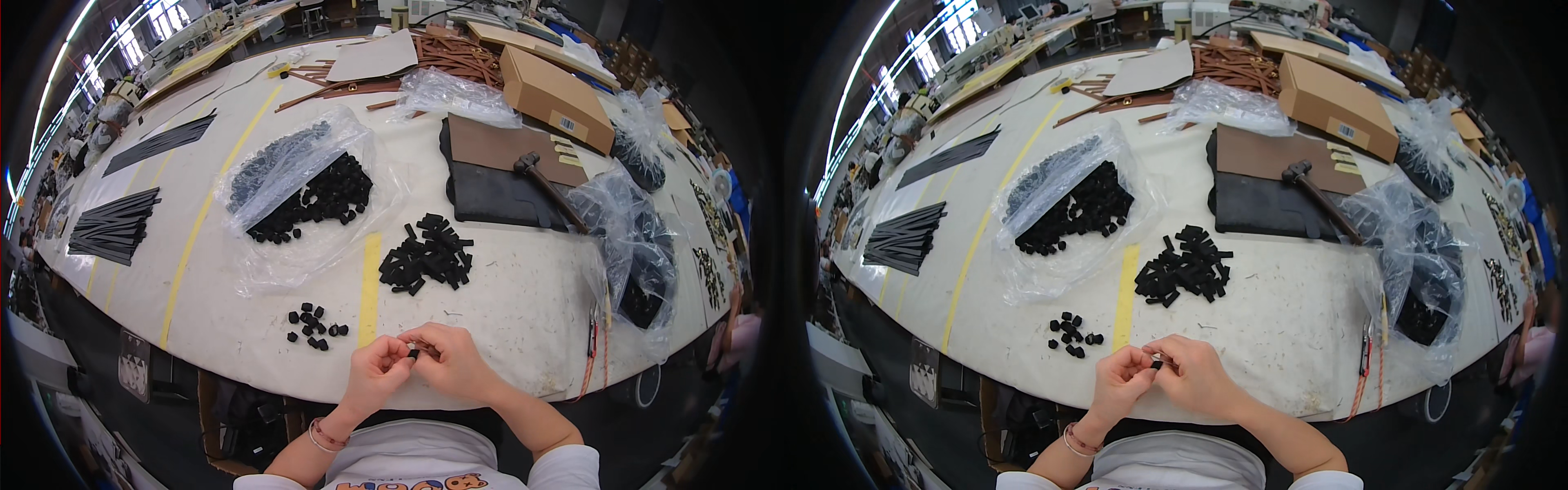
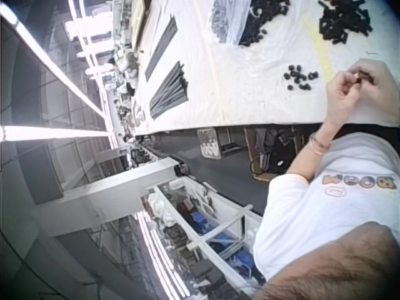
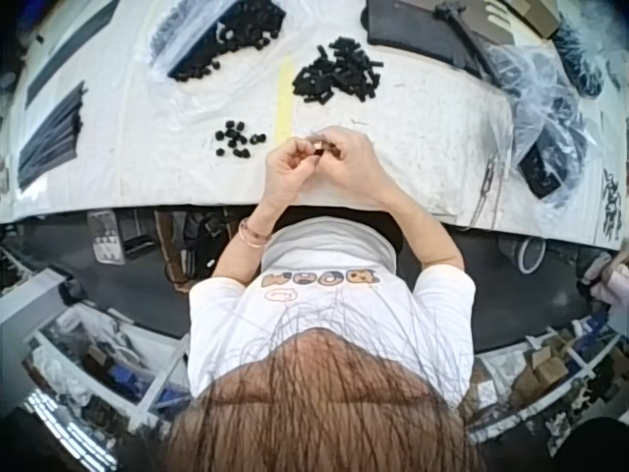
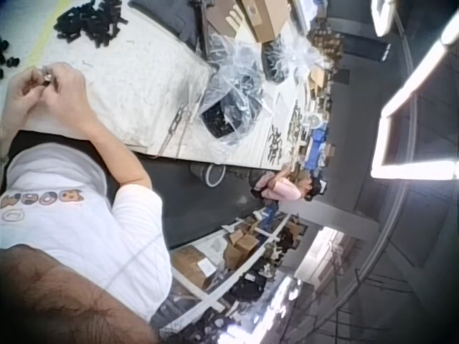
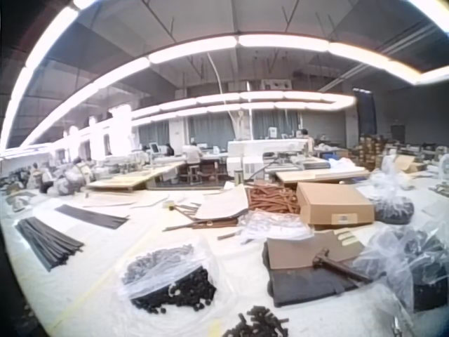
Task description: The person assembles small black leather or plastic components by hand on a workshop table.
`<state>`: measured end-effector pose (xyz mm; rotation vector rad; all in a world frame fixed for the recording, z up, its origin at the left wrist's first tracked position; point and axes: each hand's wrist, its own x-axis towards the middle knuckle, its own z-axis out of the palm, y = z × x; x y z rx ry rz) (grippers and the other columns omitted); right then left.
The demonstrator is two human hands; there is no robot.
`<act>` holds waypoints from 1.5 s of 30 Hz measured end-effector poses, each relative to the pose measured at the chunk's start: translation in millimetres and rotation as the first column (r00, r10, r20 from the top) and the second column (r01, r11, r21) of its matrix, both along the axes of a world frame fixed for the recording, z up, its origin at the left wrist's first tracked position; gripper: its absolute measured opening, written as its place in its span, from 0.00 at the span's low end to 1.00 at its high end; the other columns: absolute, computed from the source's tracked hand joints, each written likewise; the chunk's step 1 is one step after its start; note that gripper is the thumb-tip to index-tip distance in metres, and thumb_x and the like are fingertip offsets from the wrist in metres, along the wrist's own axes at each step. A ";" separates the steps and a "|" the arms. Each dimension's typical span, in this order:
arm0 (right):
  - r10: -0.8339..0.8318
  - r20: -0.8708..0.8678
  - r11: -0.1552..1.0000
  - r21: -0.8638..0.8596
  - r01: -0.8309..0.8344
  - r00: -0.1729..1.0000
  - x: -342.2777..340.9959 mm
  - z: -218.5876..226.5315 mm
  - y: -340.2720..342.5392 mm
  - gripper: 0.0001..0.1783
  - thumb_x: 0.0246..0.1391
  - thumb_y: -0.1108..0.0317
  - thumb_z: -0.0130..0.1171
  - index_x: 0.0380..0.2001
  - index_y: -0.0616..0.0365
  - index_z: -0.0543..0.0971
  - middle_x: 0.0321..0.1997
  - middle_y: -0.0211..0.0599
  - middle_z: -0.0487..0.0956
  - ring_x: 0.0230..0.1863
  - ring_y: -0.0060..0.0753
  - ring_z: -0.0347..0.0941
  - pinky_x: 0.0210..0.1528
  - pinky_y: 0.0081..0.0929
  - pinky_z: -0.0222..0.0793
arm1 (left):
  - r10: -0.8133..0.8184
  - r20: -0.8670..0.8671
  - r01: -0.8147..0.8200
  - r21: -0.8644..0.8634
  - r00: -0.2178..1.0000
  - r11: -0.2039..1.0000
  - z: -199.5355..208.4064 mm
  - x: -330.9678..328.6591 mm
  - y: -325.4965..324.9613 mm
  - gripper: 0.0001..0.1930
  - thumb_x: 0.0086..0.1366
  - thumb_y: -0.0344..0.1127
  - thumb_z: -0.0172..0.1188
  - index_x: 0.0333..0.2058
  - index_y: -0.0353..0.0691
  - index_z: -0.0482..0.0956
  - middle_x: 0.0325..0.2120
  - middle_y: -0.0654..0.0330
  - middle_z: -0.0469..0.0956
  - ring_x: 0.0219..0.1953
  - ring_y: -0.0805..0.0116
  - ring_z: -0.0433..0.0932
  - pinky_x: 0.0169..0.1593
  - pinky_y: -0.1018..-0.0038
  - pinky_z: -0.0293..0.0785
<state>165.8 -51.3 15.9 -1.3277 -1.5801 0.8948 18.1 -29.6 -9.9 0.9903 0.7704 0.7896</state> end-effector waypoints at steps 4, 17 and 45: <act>0.056 -0.149 0.960 -0.265 -0.094 0.987 11.4 -1.0 0.3 0.07 0.35 0.77 0.51 0.24 0.64 0.72 0.17 0.31 0.67 0.18 0.15 0.60 0.19 0.17 0.55 | 0.036 -0.178 0.017 0.283 0.983 0.959 -2.1 -2.6 1.7 0.02 0.49 0.21 0.54 0.23 0.32 0.71 0.15 0.72 0.68 0.16 0.91 0.59 0.17 0.91 0.54; -0.031 -0.038 0.990 -0.137 0.025 0.999 -0.3 -5.2 1.7 0.05 0.40 0.74 0.54 0.21 0.62 0.69 0.13 0.25 0.67 0.15 0.12 0.58 0.20 0.12 0.53 | 0.436 -0.354 0.154 0.889 0.828 0.430 2.1 7.4 3.2 0.05 0.44 0.20 0.54 0.23 0.34 0.69 0.15 0.60 0.71 0.13 0.78 0.68 0.16 0.79 0.64; 0.174 -0.336 0.820 -0.471 -0.325 0.926 16.5 -6.0 -2.4 0.12 0.54 0.64 0.45 0.30 0.61 0.74 0.18 0.30 0.71 0.18 0.18 0.62 0.22 0.18 0.58 | 0.020 0.308 0.118 -0.423 0.951 0.899 3.0 -14.0 21.3 0.07 0.51 0.24 0.46 0.29 0.31 0.71 0.11 0.56 0.69 0.06 0.75 0.60 0.10 0.82 0.57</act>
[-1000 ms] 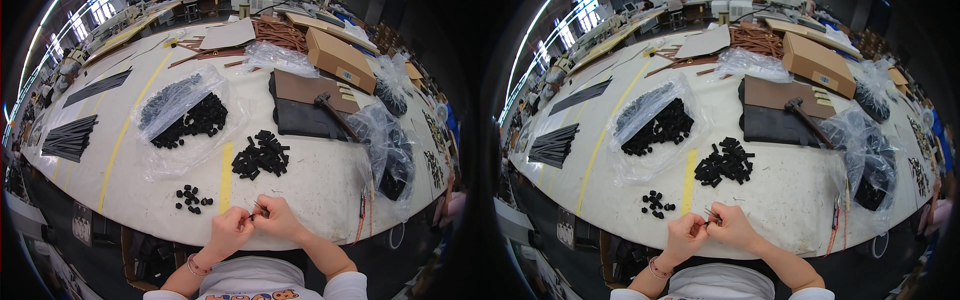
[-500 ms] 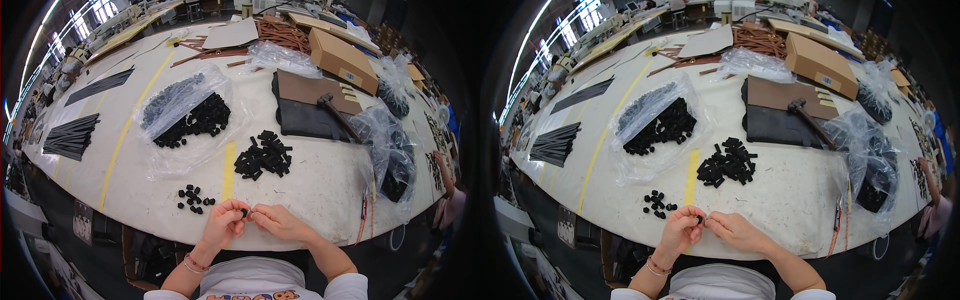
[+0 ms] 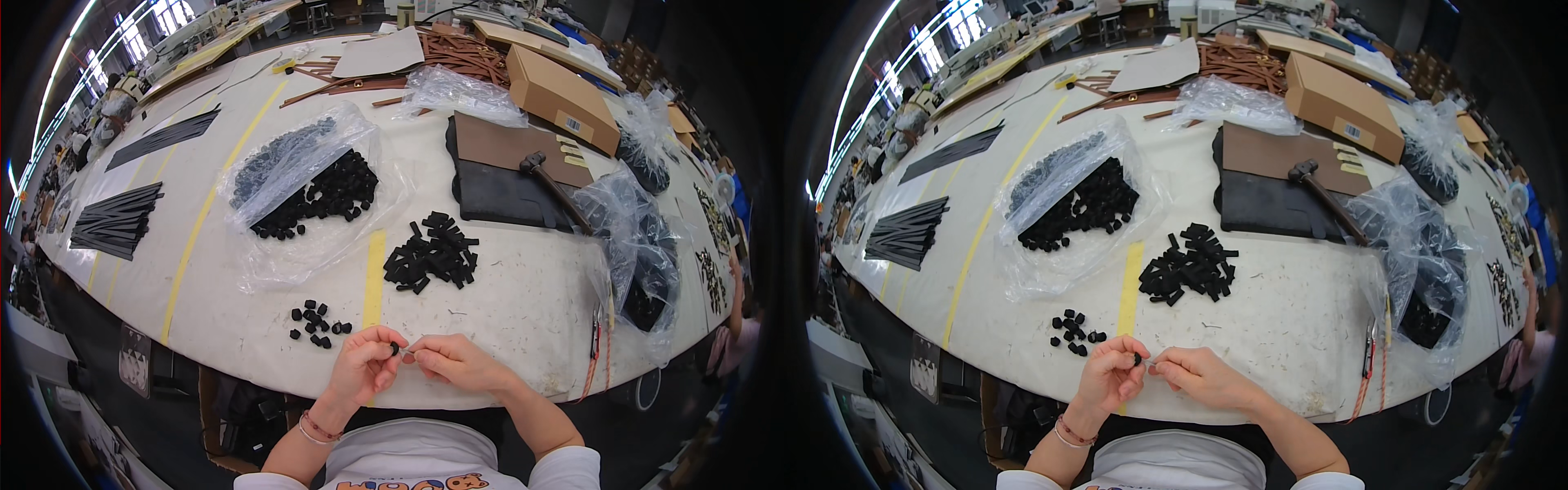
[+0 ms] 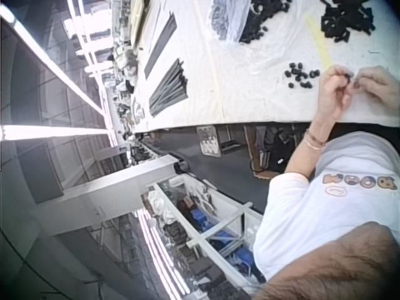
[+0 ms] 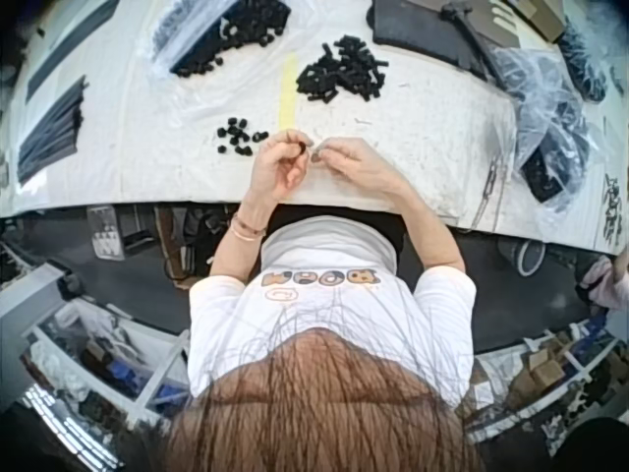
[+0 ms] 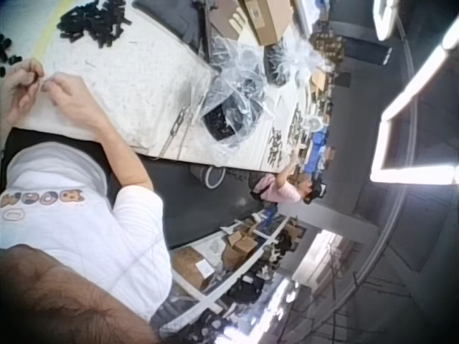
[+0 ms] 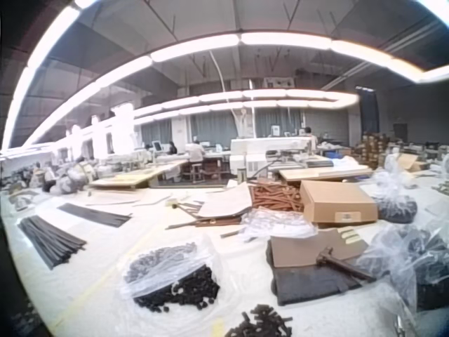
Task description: The person assembles small black leather or plastic components by hand on a workshop table.
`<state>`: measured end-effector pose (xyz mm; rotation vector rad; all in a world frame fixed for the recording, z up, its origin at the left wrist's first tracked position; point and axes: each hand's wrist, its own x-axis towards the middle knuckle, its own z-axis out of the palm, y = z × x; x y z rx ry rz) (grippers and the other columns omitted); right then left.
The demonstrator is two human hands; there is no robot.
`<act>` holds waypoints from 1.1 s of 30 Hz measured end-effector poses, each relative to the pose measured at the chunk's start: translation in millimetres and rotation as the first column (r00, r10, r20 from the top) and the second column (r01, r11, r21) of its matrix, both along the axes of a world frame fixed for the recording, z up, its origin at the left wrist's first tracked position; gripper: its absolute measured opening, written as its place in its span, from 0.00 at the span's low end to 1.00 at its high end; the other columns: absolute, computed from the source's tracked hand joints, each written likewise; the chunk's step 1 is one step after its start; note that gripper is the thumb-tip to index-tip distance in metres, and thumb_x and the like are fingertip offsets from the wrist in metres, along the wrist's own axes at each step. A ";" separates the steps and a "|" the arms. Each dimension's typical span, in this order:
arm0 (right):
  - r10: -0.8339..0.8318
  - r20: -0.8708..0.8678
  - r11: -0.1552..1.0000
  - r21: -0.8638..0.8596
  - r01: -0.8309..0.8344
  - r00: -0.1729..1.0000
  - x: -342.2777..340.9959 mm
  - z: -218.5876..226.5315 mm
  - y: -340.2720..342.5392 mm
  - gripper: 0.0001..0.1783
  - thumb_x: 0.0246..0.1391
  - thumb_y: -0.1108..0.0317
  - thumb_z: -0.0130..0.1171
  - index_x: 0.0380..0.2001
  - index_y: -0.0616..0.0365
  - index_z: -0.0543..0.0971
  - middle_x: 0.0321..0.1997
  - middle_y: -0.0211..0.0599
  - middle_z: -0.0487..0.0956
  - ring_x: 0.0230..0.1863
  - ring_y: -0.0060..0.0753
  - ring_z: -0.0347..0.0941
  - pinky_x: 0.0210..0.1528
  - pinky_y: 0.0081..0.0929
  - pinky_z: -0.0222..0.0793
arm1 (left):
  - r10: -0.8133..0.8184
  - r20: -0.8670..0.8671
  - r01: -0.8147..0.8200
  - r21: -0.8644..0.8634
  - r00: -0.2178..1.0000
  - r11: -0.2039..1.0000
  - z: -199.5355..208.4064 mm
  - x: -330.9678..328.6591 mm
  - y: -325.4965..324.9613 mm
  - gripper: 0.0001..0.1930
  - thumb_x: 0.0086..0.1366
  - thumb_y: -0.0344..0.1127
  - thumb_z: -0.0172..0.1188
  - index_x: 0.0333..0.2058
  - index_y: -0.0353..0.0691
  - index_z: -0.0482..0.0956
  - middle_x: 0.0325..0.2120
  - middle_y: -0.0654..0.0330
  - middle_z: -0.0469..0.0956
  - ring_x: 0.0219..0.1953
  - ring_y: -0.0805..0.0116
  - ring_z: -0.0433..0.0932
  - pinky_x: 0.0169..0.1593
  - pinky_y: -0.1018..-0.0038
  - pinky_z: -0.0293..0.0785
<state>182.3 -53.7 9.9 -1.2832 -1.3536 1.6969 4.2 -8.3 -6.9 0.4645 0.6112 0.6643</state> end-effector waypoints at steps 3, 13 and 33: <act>0.011 -0.013 1.000 -0.008 -0.011 1.000 -0.6 -0.1 0.6 0.11 0.54 0.65 0.46 0.29 0.61 0.74 0.17 0.25 0.70 0.19 0.12 0.60 0.21 0.14 0.55 | -0.011 0.032 0.012 -0.038 0.999 0.999 -2.6 -1.3 -0.4 0.07 0.50 0.23 0.45 0.28 0.30 0.72 0.11 0.55 0.70 0.06 0.75 0.60 0.09 0.82 0.57; 0.140 -0.004 0.988 0.071 -0.140 0.990 4.5 8.5 5.4 0.09 0.53 0.67 0.47 0.29 0.61 0.74 0.17 0.26 0.70 0.19 0.15 0.61 0.23 0.16 0.58 | -0.104 -0.057 0.103 -0.015 0.993 0.995 4.2 -2.4 1.9 0.07 0.50 0.22 0.45 0.27 0.32 0.72 0.12 0.58 0.71 0.05 0.79 0.60 0.08 0.85 0.55; -0.632 0.225 0.572 0.781 0.251 0.742 -41.9 -3.1 5.2 0.05 0.46 0.72 0.53 0.28 0.59 0.71 0.18 0.35 0.73 0.17 0.35 0.71 0.17 0.26 0.64 | 0.665 -0.152 -0.098 0.941 0.731 0.323 -13.4 24.3 -29.7 0.07 0.52 0.20 0.53 0.32 0.31 0.68 0.22 0.58 0.75 0.23 0.75 0.76 0.26 0.83 0.72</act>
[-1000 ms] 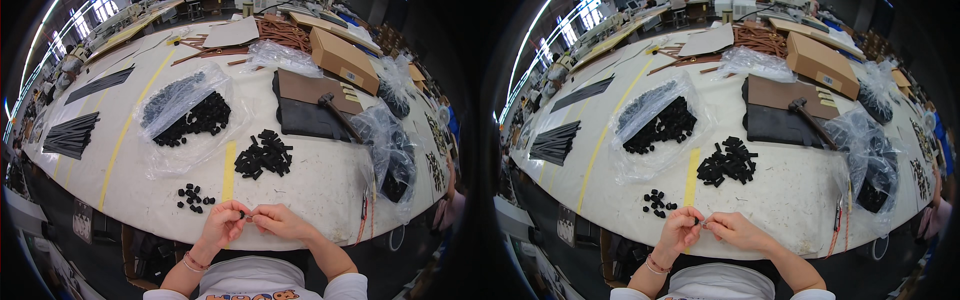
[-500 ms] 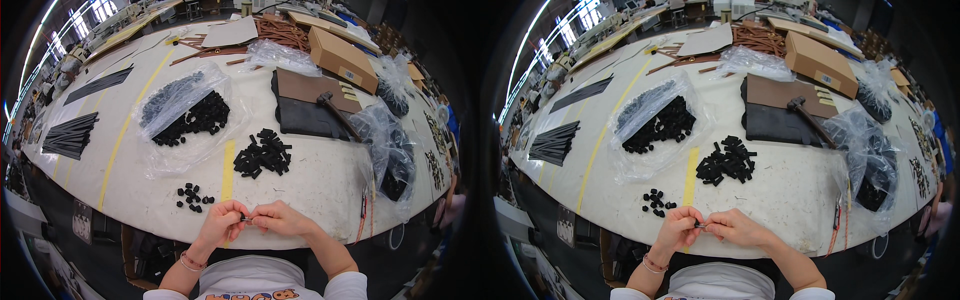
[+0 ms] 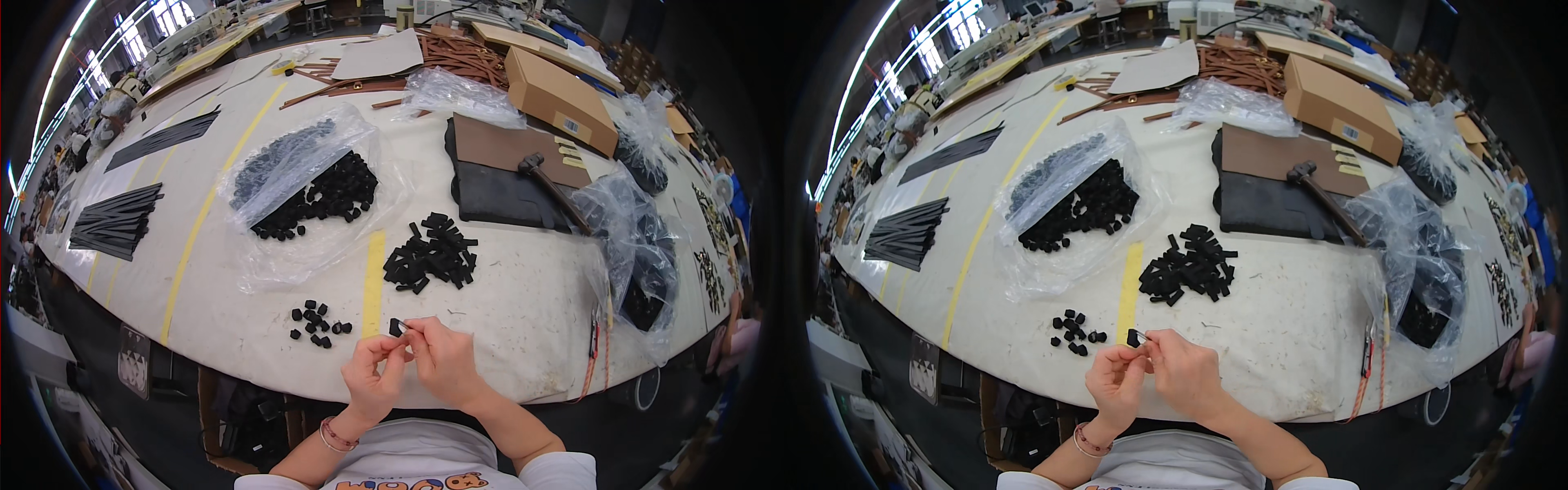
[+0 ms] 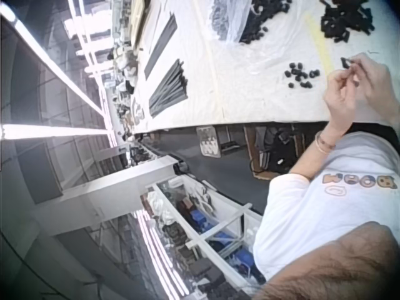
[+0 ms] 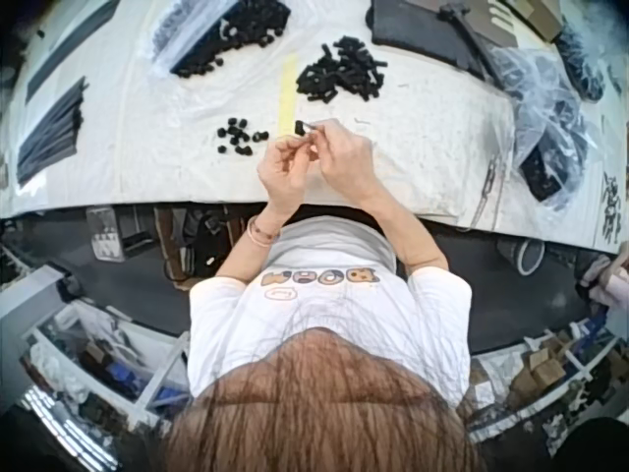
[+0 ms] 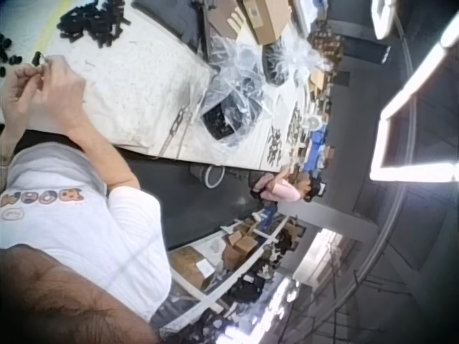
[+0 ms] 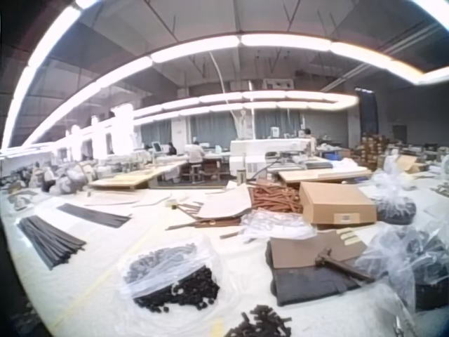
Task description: The person assembles small black leather or plastic components by hand on a workshop table.
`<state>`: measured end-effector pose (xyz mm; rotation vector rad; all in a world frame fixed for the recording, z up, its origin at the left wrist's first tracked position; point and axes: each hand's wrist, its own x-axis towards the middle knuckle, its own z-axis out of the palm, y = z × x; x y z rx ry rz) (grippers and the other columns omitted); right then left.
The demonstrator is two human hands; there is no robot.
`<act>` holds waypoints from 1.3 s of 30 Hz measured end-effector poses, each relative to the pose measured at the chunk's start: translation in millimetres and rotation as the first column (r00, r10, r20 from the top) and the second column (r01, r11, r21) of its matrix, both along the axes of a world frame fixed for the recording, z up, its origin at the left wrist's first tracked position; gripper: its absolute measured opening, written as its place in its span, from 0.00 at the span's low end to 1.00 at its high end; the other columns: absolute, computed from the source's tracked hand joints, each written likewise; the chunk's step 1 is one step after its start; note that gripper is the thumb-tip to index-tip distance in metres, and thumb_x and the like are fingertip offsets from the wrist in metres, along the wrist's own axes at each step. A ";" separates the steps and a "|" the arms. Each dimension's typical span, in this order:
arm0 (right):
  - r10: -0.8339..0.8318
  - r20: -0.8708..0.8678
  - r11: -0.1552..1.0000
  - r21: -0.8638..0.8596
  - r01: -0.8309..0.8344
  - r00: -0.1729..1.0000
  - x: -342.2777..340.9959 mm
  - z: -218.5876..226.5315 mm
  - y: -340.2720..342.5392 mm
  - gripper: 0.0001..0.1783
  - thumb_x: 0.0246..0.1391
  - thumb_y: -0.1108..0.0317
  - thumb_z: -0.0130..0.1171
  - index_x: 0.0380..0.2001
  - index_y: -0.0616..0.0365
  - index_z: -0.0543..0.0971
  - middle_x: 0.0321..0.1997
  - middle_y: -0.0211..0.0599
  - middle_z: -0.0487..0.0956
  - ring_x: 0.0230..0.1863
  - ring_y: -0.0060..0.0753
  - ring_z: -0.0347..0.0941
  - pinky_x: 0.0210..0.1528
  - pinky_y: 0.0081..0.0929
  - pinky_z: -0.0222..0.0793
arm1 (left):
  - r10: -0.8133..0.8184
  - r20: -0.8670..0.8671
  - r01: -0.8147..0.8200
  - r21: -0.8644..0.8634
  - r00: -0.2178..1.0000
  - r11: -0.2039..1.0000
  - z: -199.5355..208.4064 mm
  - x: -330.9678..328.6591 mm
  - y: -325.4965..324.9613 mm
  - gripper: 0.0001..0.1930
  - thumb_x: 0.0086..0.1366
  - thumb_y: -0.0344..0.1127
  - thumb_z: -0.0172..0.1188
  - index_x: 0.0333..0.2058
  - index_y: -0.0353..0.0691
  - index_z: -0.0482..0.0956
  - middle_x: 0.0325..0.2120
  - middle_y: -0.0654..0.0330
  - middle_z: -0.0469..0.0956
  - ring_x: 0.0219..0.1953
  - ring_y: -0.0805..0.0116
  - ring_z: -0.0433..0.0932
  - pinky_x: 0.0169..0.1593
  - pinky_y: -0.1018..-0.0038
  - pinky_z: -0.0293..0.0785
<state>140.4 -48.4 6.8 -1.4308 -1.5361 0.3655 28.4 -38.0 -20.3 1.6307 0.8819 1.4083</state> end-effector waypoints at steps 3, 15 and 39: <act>0.028 0.085 1.000 0.011 -0.029 0.996 2.2 3.1 -1.8 0.04 0.46 0.76 0.53 0.29 0.62 0.72 0.19 0.41 0.74 0.16 0.34 0.71 0.17 0.23 0.64 | 0.006 0.327 0.084 -0.260 0.945 0.962 14.0 -3.9 3.4 0.08 0.52 0.19 0.54 0.31 0.32 0.68 0.23 0.59 0.75 0.23 0.78 0.74 0.28 0.83 0.70; 0.064 -0.130 0.994 -0.075 -0.074 0.989 -4.3 -0.3 -7.6 0.03 0.48 0.75 0.52 0.28 0.64 0.72 0.15 0.38 0.72 0.13 0.26 0.68 0.16 0.19 0.60 | 0.078 -0.179 -0.063 0.092 0.981 0.994 4.7 -16.2 19.8 0.09 0.48 0.21 0.56 0.31 0.32 0.71 0.20 0.57 0.75 0.18 0.72 0.74 0.22 0.79 0.70; 0.064 0.342 0.994 0.056 -0.089 0.937 4.4 1.1 -5.6 0.08 0.42 0.75 0.56 0.29 0.60 0.72 0.18 0.37 0.72 0.16 0.34 0.70 0.17 0.24 0.63 | 0.022 -0.250 -0.032 -0.037 0.968 0.999 16.0 -20.5 16.7 0.06 0.48 0.20 0.57 0.27 0.31 0.70 0.18 0.62 0.74 0.20 0.81 0.72 0.25 0.85 0.70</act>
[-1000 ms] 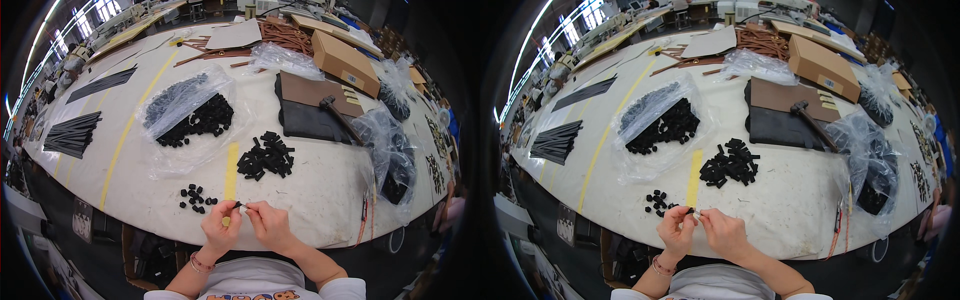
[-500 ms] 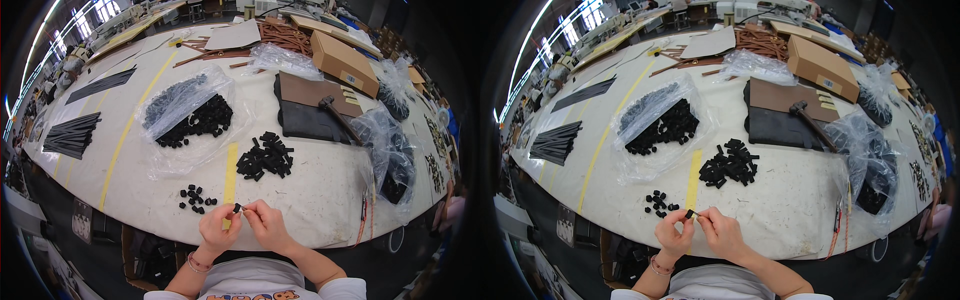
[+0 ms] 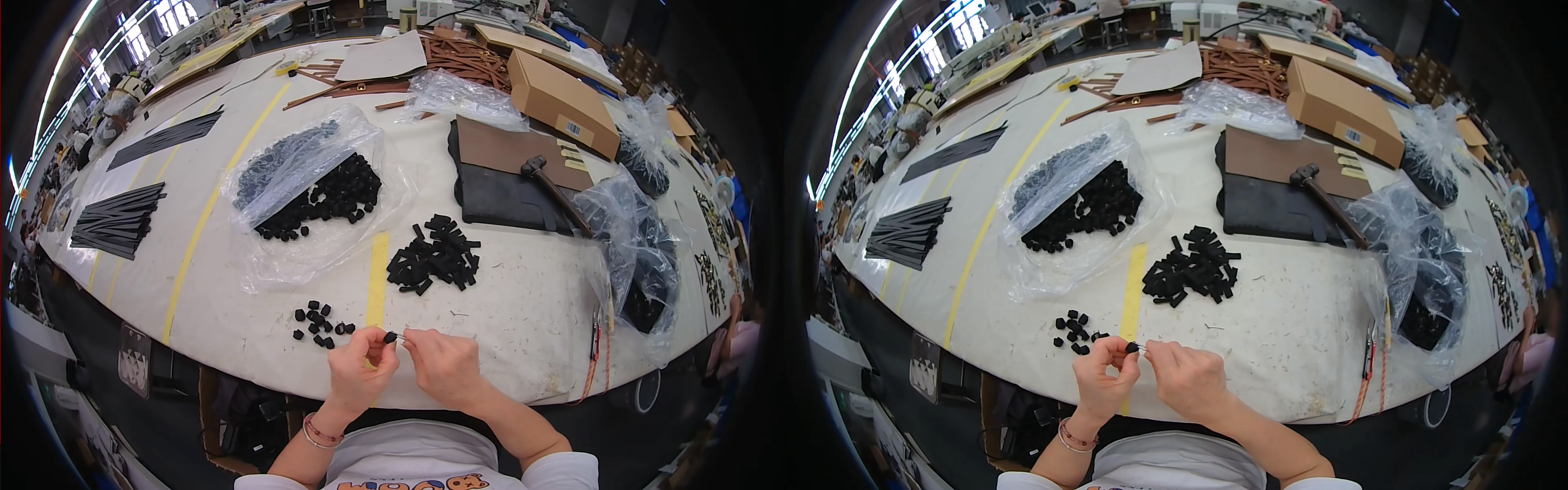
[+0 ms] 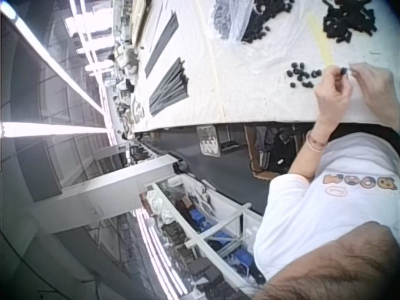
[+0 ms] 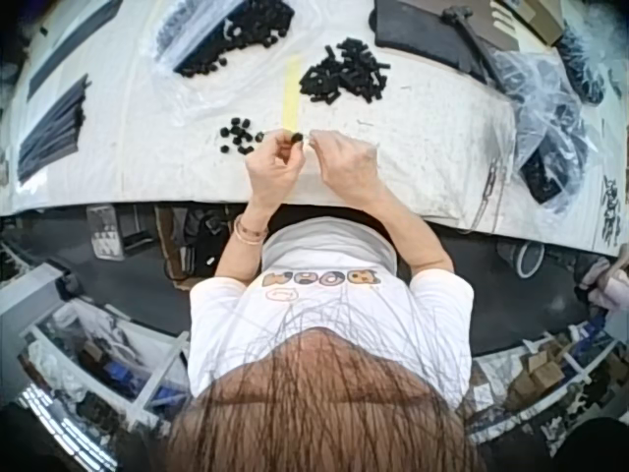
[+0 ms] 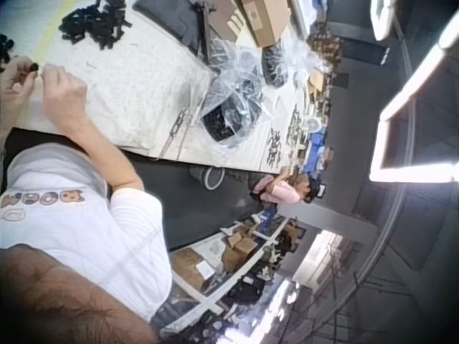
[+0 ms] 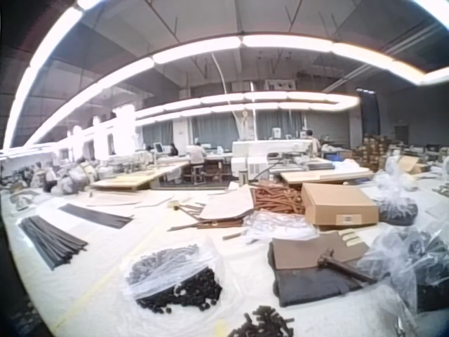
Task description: The person assembles small black leather or plastic components by hand on a workshop table.
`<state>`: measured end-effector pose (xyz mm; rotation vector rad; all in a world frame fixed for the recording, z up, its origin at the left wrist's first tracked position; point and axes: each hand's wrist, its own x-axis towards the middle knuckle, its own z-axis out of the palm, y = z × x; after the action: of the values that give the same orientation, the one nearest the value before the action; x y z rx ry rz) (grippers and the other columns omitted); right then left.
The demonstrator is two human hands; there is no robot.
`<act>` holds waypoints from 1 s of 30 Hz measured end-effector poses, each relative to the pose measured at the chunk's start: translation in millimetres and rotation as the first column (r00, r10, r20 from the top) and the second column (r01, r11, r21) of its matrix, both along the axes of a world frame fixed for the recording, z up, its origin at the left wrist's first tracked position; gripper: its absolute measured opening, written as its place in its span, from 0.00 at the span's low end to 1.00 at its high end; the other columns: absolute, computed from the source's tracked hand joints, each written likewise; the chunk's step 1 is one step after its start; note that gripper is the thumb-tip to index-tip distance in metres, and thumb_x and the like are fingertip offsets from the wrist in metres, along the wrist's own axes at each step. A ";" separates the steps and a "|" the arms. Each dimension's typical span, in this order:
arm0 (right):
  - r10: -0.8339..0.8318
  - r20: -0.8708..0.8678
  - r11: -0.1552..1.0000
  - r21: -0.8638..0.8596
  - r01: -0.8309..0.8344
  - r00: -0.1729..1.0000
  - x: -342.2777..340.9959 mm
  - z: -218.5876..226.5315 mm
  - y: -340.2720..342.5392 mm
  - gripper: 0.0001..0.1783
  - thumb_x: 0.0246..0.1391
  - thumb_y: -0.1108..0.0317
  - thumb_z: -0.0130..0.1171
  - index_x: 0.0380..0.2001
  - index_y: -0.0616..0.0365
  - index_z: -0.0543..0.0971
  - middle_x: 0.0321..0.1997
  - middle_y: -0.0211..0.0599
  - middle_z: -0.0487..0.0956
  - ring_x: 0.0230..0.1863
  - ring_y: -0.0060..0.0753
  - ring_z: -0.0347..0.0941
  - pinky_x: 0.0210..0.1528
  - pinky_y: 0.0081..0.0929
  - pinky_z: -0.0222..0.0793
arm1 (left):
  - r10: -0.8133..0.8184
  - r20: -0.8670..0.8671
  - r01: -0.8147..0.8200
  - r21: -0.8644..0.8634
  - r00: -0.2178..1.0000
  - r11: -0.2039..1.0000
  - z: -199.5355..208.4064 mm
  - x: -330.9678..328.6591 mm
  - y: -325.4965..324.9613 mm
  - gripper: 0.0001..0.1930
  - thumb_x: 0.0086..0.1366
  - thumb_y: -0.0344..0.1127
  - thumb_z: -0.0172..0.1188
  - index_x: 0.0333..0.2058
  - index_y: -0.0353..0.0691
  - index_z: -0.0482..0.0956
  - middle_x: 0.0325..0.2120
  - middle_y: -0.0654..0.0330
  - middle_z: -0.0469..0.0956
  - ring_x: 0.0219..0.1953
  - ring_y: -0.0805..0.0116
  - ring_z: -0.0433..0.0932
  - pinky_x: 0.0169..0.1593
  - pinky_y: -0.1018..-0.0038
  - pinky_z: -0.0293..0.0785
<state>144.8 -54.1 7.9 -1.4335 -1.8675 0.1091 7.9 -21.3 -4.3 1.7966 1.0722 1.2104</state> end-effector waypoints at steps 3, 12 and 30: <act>-0.003 -0.464 0.961 -0.247 -0.126 0.886 -1.4 5.3 -2.5 0.06 0.43 0.75 0.55 0.28 0.62 0.72 0.17 0.38 0.73 0.16 0.34 0.70 0.18 0.23 0.63 | 0.032 -0.144 -0.005 0.186 0.989 0.983 4.2 -2.9 1.7 0.07 0.45 0.20 0.57 0.25 0.33 0.69 0.14 0.61 0.72 0.15 0.79 0.70 0.20 0.86 0.67; 0.031 -0.114 0.916 -0.395 -0.074 0.993 18.9 11.7 4.2 0.06 0.48 0.69 0.51 0.29 0.59 0.73 0.19 0.39 0.75 0.20 0.37 0.72 0.23 0.28 0.65 | 0.349 -0.498 -0.168 0.372 0.794 0.913 -2.6 -60.6 21.8 0.16 0.38 0.25 0.57 0.31 0.34 0.68 0.34 0.51 0.69 0.38 0.56 0.66 0.43 0.67 0.61; -0.004 -0.110 0.917 -0.397 -0.041 0.994 23.2 -5.8 1.2 0.06 0.49 0.66 0.49 0.27 0.56 0.72 0.18 0.37 0.74 0.21 0.39 0.72 0.22 0.34 0.65 | 0.290 -0.701 0.164 0.503 0.651 0.849 -11.8 -53.6 64.9 0.11 0.45 0.40 0.59 0.27 0.44 0.71 0.20 0.61 0.65 0.24 0.66 0.66 0.21 0.72 0.61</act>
<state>168.0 -52.9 2.1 -1.6413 -1.8368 0.5975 -45.7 43.5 -16.1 2.8943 1.3327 0.7997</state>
